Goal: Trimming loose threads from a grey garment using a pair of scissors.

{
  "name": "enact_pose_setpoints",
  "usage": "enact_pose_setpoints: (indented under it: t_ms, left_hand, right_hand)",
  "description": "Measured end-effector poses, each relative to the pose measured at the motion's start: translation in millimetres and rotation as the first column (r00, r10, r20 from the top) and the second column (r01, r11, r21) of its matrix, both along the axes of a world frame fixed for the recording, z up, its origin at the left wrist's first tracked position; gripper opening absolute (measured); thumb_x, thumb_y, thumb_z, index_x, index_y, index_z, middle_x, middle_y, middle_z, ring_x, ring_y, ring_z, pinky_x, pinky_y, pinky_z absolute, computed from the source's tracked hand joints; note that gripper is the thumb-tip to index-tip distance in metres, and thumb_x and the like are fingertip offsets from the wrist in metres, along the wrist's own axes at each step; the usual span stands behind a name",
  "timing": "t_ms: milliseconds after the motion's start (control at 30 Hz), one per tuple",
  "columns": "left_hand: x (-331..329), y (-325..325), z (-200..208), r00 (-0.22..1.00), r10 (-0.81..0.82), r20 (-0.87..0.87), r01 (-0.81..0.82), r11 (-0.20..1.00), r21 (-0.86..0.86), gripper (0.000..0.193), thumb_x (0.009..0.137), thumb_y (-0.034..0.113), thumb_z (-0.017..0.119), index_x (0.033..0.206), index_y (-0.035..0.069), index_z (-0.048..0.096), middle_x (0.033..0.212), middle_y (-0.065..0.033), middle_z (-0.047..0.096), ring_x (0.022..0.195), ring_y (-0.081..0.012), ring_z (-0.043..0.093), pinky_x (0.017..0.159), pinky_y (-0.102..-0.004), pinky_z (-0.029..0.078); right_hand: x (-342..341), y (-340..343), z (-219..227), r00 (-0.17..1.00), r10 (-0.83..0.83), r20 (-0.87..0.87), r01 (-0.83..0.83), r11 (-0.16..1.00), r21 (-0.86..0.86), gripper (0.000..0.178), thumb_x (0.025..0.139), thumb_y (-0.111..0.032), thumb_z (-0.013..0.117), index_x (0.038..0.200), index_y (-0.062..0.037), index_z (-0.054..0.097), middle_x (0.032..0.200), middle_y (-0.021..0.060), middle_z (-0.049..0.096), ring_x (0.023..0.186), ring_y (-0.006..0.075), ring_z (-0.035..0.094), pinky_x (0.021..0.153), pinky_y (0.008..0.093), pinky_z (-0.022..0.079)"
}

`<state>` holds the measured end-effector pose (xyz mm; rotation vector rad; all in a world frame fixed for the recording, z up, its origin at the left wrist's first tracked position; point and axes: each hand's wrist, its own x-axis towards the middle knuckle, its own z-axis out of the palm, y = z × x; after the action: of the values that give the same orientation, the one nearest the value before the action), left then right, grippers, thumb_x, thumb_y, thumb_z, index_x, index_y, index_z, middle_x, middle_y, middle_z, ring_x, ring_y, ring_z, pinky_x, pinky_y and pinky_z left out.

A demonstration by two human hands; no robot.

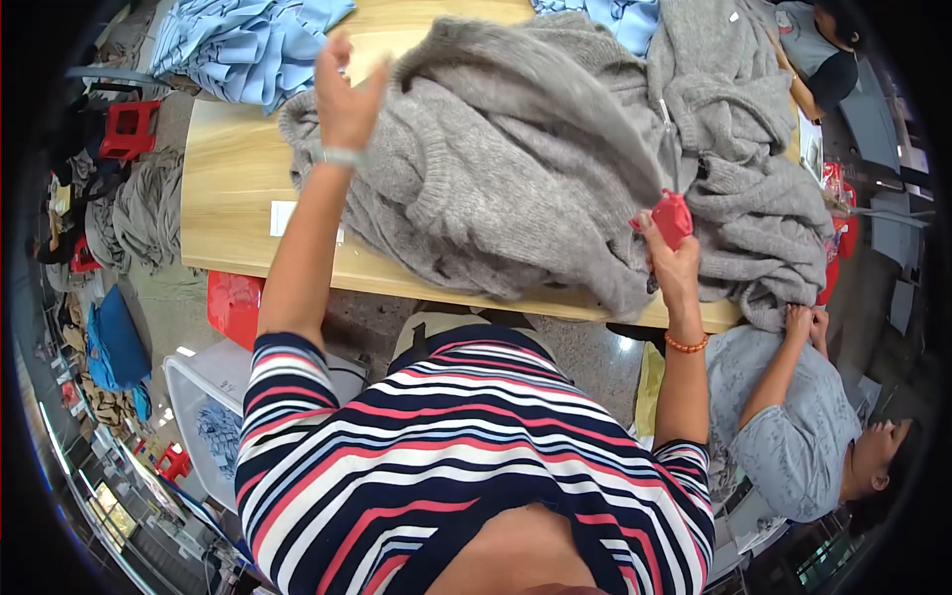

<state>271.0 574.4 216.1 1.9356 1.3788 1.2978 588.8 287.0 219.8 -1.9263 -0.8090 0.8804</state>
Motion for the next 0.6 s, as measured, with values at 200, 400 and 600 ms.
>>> enact_pose_setpoints:
  t_ms: [200, 400, 600]
  left_hand:
    - [-9, -165, -44, 0.97, -0.214, 0.116, 0.244, 0.859, -0.45, 0.061, 0.076, 0.024, 0.076, 0.126, 0.003, 0.048, 0.113, -0.0116, 0.052, 0.104, -0.0231, 0.05, 0.093, -0.0345, 0.039]
    - [-22, -164, -33, 0.634, -0.617, -0.466, 0.509, 0.787, -0.35, 0.031, 0.08, 0.016, 0.071, 0.107, 0.002, 0.064, 0.11, -0.0087, 0.061, 0.108, -0.0208, 0.052, 0.091, -0.0348, 0.044]
    - [64, -91, 45, 0.7, -0.26, 0.665, 0.638, 0.645, -0.42, 0.022, 0.086, 0.013, 0.069, 0.102, -0.001, 0.066, 0.086, -0.0029, 0.067, 0.078, -0.0078, 0.061, 0.071, -0.0229, 0.05]
  right_hand:
    - [-3, -29, -6, 0.998, 0.032, 0.05, -0.03, 0.999, -0.04, 0.025, 0.09, -0.021, 0.067, 0.096, 0.003, 0.064, 0.069, -0.0003, 0.058, 0.069, 0.0094, 0.05, 0.065, 0.0274, 0.044]
    - [-8, -34, 7, 0.967, 0.193, 0.169, -0.188, 0.981, -0.048, 0.023, 0.089, -0.019, 0.066, 0.102, -0.0003, 0.065, 0.076, 0.0128, 0.062, 0.071, 0.012, 0.053, 0.068, 0.0292, 0.046]
    - [3, -28, 37, 0.97, 0.124, 0.209, -0.114, 0.992, -0.056, 0.022, 0.09, -0.017, 0.064, 0.105, -0.0015, 0.067, 0.091, 0.0077, 0.07, 0.085, 0.0127, 0.064, 0.076, 0.0287, 0.049]
